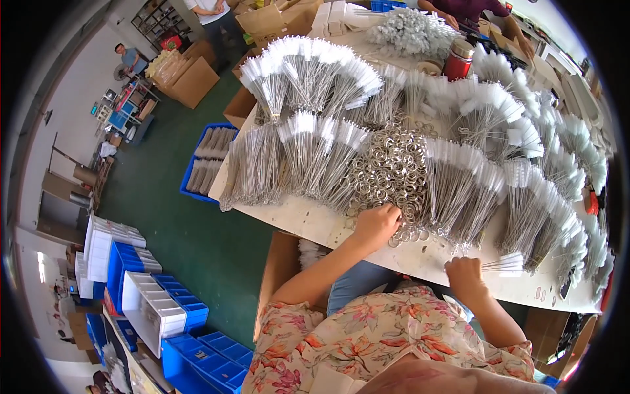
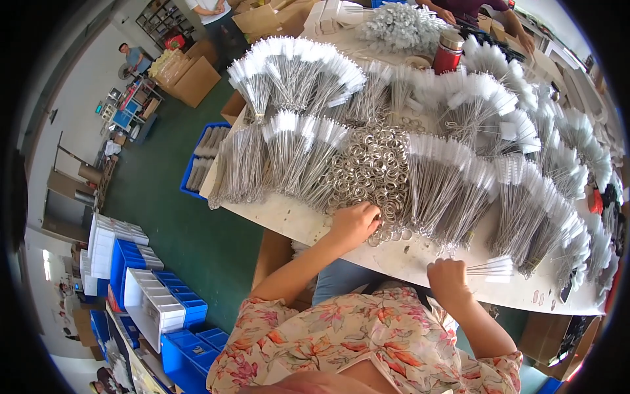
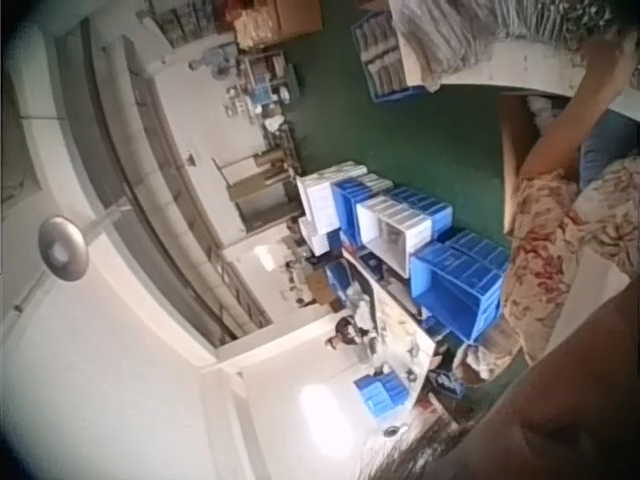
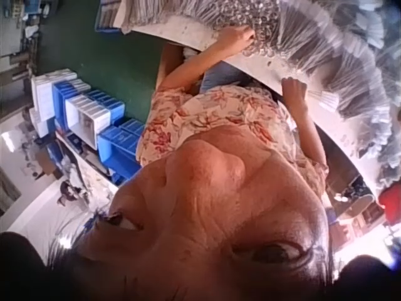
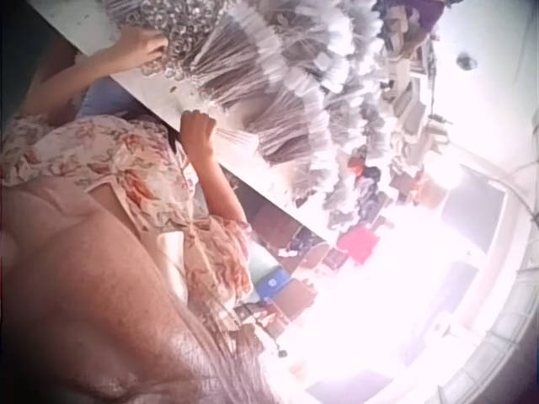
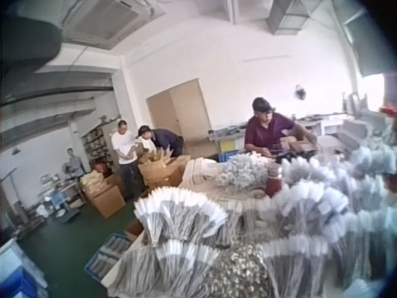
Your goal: Assembling small wire brushes by threading wire handles into metal rings.
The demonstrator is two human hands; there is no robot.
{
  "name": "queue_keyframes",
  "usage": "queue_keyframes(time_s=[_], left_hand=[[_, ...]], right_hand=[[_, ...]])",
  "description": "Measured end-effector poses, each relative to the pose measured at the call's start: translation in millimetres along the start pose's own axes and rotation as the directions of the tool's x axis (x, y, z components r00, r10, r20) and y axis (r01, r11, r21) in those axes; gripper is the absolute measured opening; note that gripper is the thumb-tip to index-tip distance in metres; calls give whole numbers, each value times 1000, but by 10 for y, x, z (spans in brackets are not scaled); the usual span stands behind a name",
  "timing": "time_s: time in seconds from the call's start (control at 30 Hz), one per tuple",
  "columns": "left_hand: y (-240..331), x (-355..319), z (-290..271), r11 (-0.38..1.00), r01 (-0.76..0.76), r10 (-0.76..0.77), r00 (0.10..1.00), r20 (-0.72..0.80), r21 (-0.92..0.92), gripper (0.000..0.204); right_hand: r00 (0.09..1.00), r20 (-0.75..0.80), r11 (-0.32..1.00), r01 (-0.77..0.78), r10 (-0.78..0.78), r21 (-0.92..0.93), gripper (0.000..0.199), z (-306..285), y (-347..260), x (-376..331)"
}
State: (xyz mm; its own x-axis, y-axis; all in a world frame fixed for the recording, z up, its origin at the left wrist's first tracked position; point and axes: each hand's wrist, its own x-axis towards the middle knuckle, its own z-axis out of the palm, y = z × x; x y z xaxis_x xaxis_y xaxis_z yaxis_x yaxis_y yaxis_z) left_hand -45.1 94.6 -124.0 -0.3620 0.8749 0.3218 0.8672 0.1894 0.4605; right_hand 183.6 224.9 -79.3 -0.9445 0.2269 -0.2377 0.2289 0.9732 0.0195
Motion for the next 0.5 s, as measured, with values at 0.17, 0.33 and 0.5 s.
queue_keyframes(time_s=[0.17,0.33,0.5], left_hand=[[-25,122,44,999,-23,19,998,-68,-46,13],[-27,214,-167,963,112,-159,971,-181,-244,16],[240,186,-307,622,166,-219,975,34,-765,17]], right_hand=[[993,-120,998,-13,21,62,8,96,-104,44],[973,-193,659,64,124,749,17,-253,-224,161],[968,-10,-16,14,252,1000,14,-472,-178,395]])
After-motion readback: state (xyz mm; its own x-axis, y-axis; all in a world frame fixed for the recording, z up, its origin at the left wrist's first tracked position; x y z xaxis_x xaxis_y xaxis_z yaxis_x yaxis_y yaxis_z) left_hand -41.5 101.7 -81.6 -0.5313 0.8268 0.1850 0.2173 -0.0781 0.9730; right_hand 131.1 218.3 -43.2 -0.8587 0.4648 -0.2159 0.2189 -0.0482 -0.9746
